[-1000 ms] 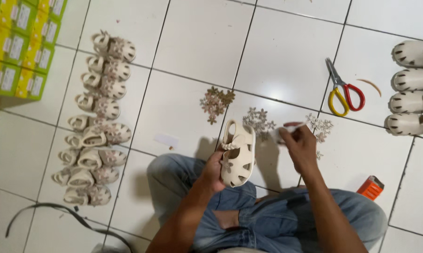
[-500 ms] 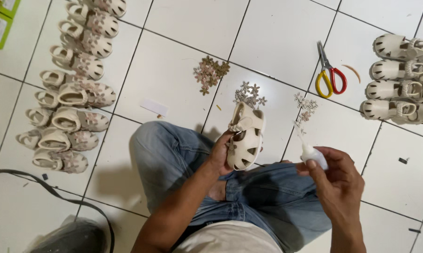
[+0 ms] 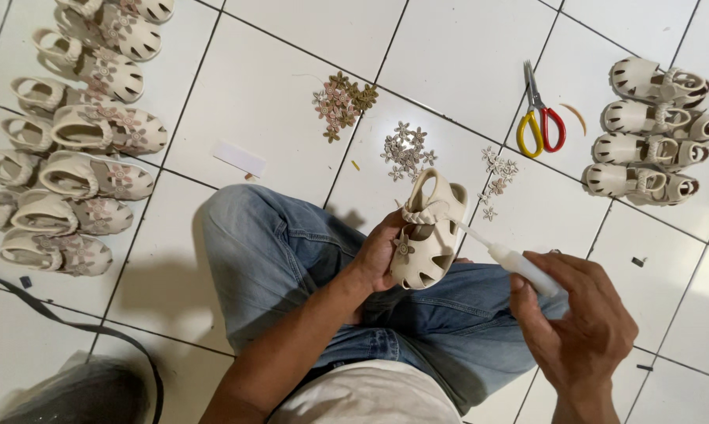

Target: The person sits on the floor and decorates small white shoes by applying glue and attaching flower-shaped embellishments. They pick up a shoe, apply glue with a tube, place a flower, and repeat the process on multiple shoes, arranging finished ones in a row.

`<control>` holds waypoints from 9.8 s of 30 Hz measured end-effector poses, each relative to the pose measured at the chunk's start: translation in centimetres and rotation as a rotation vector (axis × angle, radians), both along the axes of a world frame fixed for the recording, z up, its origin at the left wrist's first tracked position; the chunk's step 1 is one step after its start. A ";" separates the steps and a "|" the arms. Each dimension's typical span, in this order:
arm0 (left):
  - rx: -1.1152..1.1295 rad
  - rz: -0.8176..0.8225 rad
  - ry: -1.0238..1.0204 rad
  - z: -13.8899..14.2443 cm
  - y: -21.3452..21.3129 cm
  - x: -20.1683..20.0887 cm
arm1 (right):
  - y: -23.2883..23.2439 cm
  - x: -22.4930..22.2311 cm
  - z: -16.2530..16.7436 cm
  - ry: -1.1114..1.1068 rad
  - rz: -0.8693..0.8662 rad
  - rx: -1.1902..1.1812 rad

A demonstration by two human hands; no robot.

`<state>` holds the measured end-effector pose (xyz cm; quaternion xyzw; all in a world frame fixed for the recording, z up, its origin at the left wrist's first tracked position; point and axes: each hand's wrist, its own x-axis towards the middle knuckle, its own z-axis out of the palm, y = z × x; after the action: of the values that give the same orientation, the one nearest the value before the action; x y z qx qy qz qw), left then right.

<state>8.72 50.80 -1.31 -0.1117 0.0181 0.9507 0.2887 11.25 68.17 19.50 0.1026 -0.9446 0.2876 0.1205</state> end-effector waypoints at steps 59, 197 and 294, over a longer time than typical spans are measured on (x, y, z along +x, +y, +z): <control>0.046 -0.020 0.194 1.8 0.0 -0.2 | 0.5 -0.6 -1.6 -0.052 -0.041 0.030; -0.558 -0.197 0.018 0.2 1.0 3.6 | 4.2 -5.1 -6.2 -0.819 0.170 -0.564; -0.772 -0.319 0.556 7.5 -3.0 -0.1 | 6.3 0.6 -8.1 -0.983 0.002 -0.894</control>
<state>8.58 47.83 6.20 0.0513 0.4616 0.8125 0.3524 11.86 74.46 11.37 -0.0994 -0.6794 0.6650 -0.2939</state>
